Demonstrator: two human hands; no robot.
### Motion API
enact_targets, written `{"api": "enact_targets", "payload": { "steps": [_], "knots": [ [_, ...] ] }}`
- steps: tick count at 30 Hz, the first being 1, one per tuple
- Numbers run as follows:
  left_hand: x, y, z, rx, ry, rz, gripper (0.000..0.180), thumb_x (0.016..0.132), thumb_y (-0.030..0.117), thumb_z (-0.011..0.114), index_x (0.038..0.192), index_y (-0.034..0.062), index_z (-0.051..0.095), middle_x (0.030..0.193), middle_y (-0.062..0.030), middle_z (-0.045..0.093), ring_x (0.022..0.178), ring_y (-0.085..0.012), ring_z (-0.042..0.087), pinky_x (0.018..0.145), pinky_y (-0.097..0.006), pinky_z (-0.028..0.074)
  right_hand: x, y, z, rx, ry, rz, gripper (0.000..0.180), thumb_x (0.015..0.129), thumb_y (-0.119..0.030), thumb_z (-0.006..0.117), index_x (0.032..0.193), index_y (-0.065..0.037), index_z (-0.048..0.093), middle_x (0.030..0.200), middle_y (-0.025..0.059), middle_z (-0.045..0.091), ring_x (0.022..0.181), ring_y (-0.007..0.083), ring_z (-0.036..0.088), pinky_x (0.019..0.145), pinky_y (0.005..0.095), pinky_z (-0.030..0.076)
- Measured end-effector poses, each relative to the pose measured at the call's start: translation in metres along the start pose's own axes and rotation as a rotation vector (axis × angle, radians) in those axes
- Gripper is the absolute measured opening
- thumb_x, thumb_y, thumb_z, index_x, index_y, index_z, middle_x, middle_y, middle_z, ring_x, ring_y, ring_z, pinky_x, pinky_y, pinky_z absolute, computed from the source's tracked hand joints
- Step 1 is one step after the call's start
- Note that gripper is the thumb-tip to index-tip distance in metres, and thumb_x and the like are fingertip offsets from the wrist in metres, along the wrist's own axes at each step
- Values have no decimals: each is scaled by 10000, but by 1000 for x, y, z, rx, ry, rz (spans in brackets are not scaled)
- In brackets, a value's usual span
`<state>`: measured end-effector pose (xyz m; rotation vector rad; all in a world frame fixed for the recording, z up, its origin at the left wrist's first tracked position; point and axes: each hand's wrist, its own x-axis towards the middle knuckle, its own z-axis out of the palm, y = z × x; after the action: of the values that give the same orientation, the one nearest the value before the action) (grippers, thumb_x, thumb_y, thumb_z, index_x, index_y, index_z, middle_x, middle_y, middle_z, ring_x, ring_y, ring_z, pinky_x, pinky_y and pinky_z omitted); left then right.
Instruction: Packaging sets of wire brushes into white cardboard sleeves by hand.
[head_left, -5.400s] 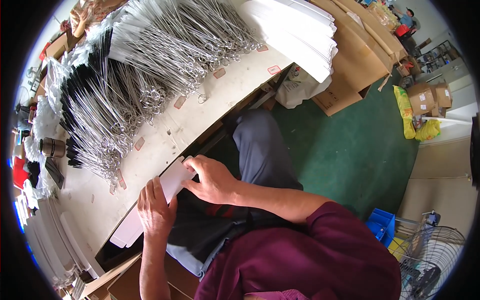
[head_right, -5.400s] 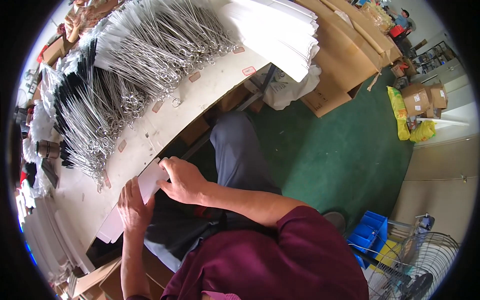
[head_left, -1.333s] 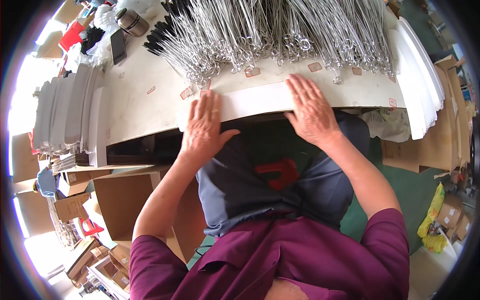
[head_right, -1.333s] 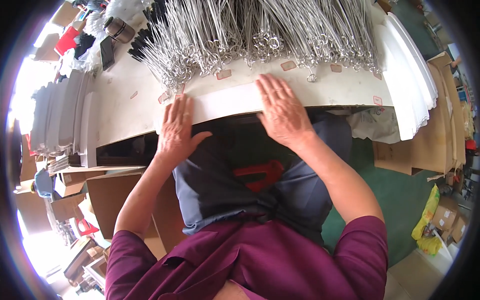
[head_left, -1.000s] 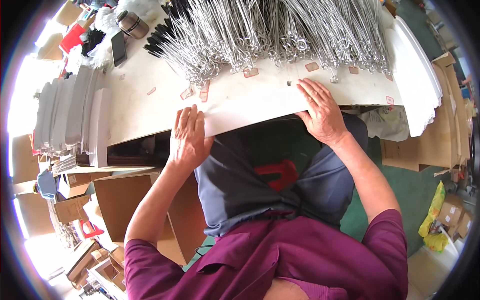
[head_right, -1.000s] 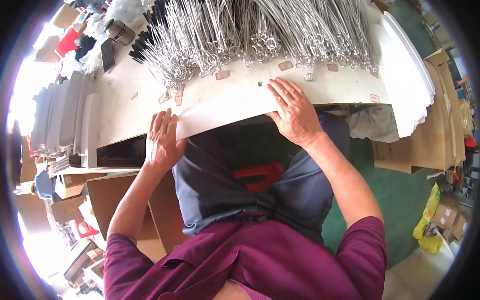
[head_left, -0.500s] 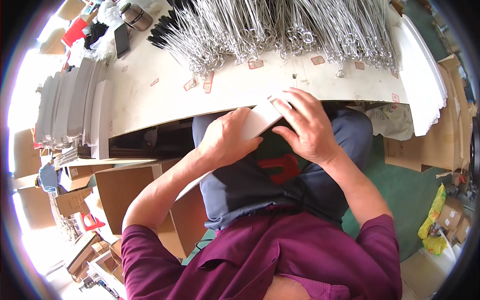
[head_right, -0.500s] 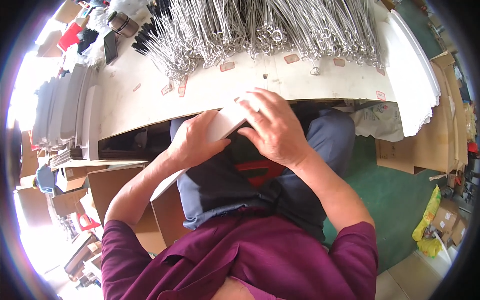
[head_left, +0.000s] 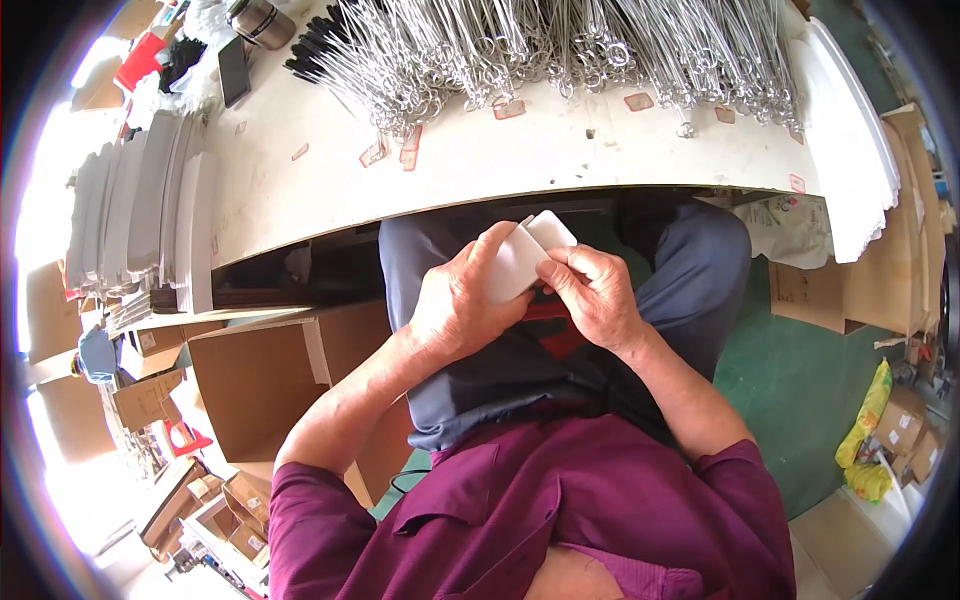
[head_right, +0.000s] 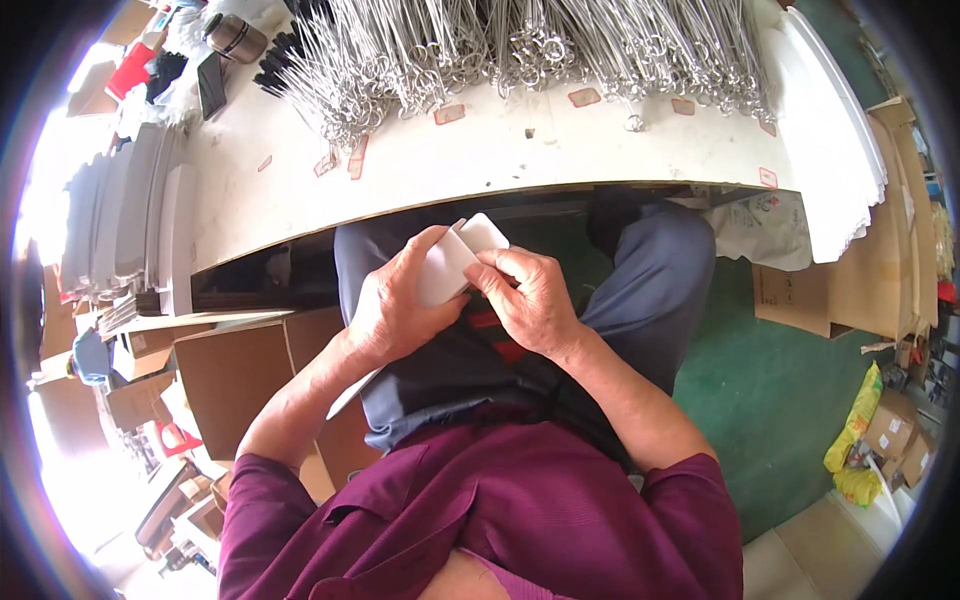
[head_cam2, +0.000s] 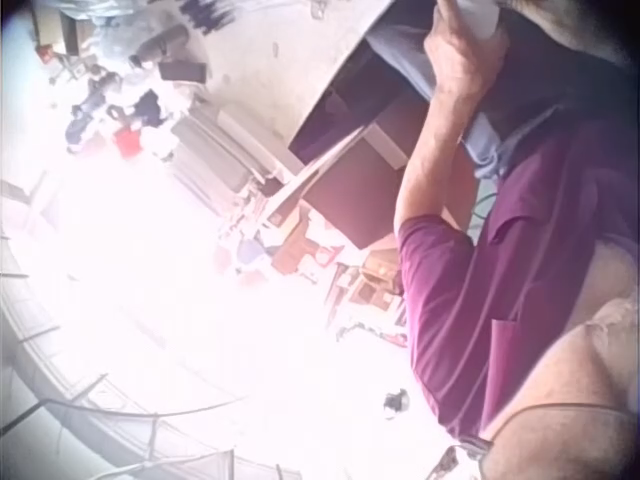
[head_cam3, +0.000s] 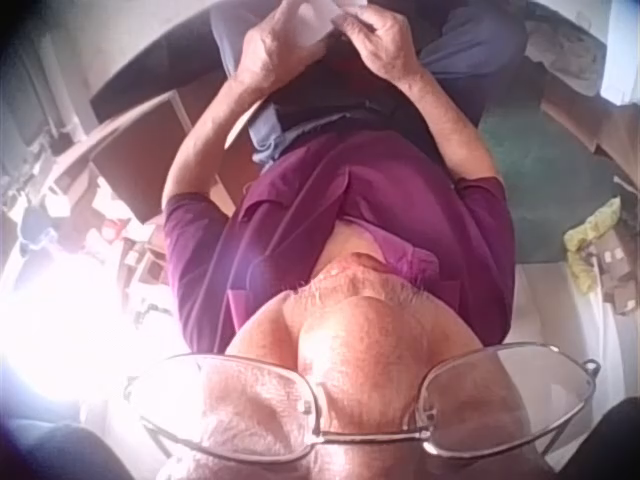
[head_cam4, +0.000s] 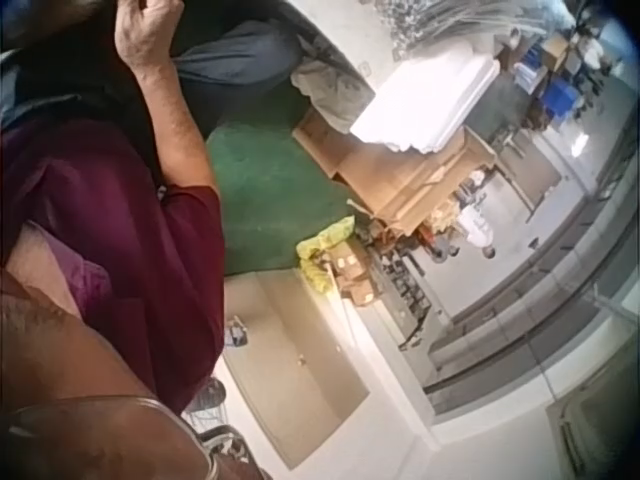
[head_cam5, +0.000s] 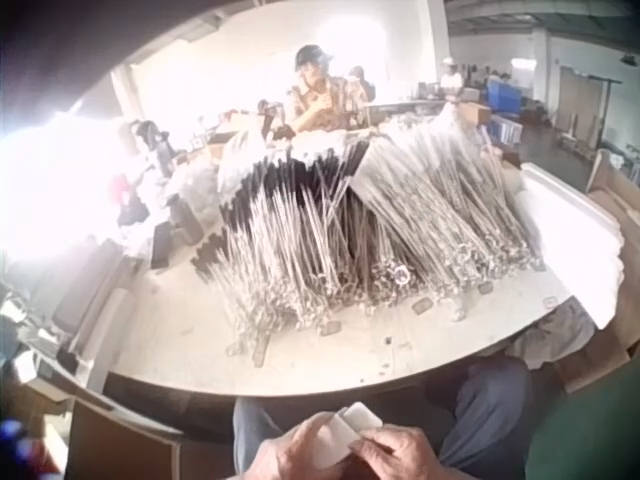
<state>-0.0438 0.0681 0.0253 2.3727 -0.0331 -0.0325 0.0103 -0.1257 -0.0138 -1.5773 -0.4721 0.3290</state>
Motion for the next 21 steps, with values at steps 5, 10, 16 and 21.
{"api": "enact_targets", "payload": {
  "steps": [5, 10, 16, 21],
  "knots": [
    [2, 5, 3, -80, -59, -70, 768, 776, 167, 855, 1435, 130, 463, 1153, -229, 707, 1048, -387, 726, 862, -437, 602, 1, -9, -4, -43, -74, 53, 210, 1017, -146, 669, 1028, 55, 730, 817, 163, 736, 741, 194, 715, 661, 327, 545],
    [-1, 7, 4, -104, -97, -121, 738, 779, 163, 851, 1417, 149, 481, 1147, -215, 712, 1037, -386, 730, 859, -429, 604, -4, -6, -1, -69, -104, 33, 201, 1026, -128, 657, 1008, 62, 722, 809, 107, 722, 743, 117, 656, 661, 287, 530],
    [-1, 4, 5, -35, -112, -54, 663, 783, 171, 854, 1359, 132, 527, 1152, -191, 716, 1028, -386, 732, 852, -438, 614, -12, -3, 13, 85, -14, 101, 308, 1004, -125, 689, 1264, 32, 639, 924, 152, 753, 829, 181, 741, 743, 304, 578],
    [1, 8, 4, -2, -158, -80, 620, 793, 167, 836, 1337, 130, 541, 1155, -194, 709, 1028, -393, 730, 849, -445, 619, -19, 3, 19, 261, 129, 113, 448, 1010, -119, 687, 1395, 48, 532, 945, 143, 747, 860, 139, 722, 745, 319, 599]
  ]
}}
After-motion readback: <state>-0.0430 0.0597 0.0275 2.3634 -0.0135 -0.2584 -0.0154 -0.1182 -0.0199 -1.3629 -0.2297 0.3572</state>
